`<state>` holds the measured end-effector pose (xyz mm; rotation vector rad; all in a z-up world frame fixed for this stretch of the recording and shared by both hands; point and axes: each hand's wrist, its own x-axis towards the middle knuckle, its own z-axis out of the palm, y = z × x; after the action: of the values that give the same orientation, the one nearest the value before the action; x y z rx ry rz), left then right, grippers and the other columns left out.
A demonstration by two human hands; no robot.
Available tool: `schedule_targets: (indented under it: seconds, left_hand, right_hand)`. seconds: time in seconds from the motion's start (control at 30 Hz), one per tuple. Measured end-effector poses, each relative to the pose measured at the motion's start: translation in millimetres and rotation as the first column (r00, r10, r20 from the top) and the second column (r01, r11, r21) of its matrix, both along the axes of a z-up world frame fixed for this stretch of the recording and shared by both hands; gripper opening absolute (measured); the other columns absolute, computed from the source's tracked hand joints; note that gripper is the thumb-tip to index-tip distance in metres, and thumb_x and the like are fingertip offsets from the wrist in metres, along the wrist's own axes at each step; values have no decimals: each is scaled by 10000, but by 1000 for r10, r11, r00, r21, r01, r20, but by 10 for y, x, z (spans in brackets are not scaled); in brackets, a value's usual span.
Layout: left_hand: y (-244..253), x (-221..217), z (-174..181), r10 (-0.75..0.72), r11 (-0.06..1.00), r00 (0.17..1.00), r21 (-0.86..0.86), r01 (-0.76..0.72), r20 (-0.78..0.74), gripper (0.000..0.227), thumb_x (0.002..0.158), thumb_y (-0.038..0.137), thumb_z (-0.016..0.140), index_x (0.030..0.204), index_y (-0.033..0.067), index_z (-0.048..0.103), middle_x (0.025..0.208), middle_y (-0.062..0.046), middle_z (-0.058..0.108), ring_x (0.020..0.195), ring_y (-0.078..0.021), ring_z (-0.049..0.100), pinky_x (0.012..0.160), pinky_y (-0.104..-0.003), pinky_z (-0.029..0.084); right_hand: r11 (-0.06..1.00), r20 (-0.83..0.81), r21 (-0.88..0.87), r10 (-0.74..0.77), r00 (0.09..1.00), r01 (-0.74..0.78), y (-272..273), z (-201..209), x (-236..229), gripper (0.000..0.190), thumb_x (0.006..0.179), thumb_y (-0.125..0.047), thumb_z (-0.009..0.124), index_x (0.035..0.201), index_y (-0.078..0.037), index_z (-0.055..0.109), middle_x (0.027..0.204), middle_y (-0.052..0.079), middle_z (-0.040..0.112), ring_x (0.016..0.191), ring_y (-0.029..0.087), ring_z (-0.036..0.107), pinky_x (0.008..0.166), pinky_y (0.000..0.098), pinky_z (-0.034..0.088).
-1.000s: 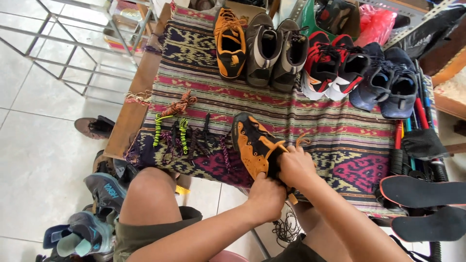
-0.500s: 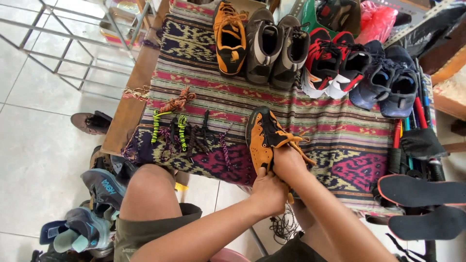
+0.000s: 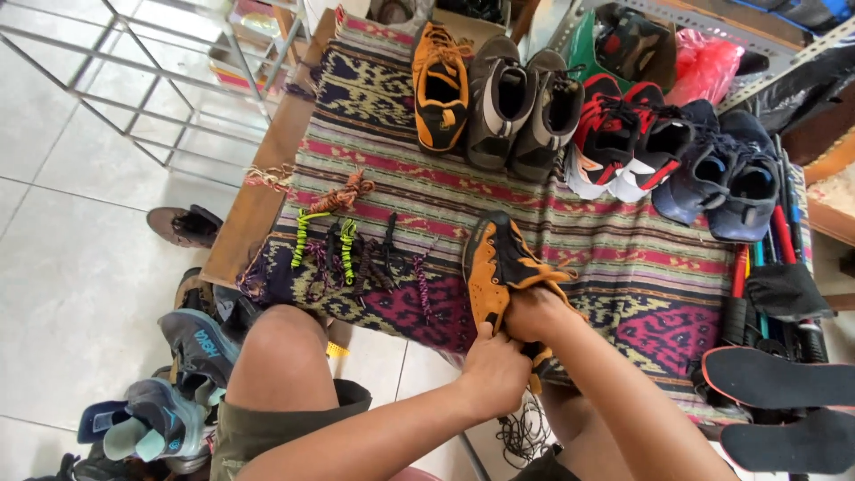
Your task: The person sits and laces an orange and black shoe by hand, threading the laces through the eyelets and tying them. They then place the shoe on a patterned mat and pick up a second shoe to begin lacing it as well.
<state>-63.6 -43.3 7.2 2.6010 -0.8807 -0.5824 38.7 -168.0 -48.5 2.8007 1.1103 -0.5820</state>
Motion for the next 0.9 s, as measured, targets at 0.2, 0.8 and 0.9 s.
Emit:
schedule_targets:
  seconds: [0.2, 0.8, 0.9]
  left_hand:
    - [9, -3, 29, -38, 999, 999, 35, 38, -13, 133, 808, 241, 624, 805, 199, 751, 902, -44, 601, 919, -291, 488, 1123, -563, 142]
    - [132, 60, 151, 30, 994, 999, 106, -34, 41, 193, 798, 372, 628, 893, 274, 764, 920, 31, 685, 954, -254, 524, 898, -512, 267]
    - [175, 160, 392, 10, 979, 997, 202, 7, -83, 190, 751, 269, 679, 929, 262, 745, 971, 8, 626, 987, -219, 510, 903, -526, 280]
  right_hand:
    - [990, -65, -134, 28, 997, -37, 39, -22, 112, 288, 923, -151, 500, 1188, -103, 603, 1055, 138, 663, 867, 315, 632, 705, 448, 538]
    - [849, -238, -513, -1, 971, -125, 243, 454, 67, 271, 956, -190, 443, 1149, -156, 631, 1084, 67, 660, 913, 245, 604, 829, 392, 501]
    - [808, -263, -574, -27, 964, -134, 281, 638, 34, 273, 962, -196, 433, 1142, -165, 635, 1088, 55, 660, 920, 234, 599, 850, 383, 495]
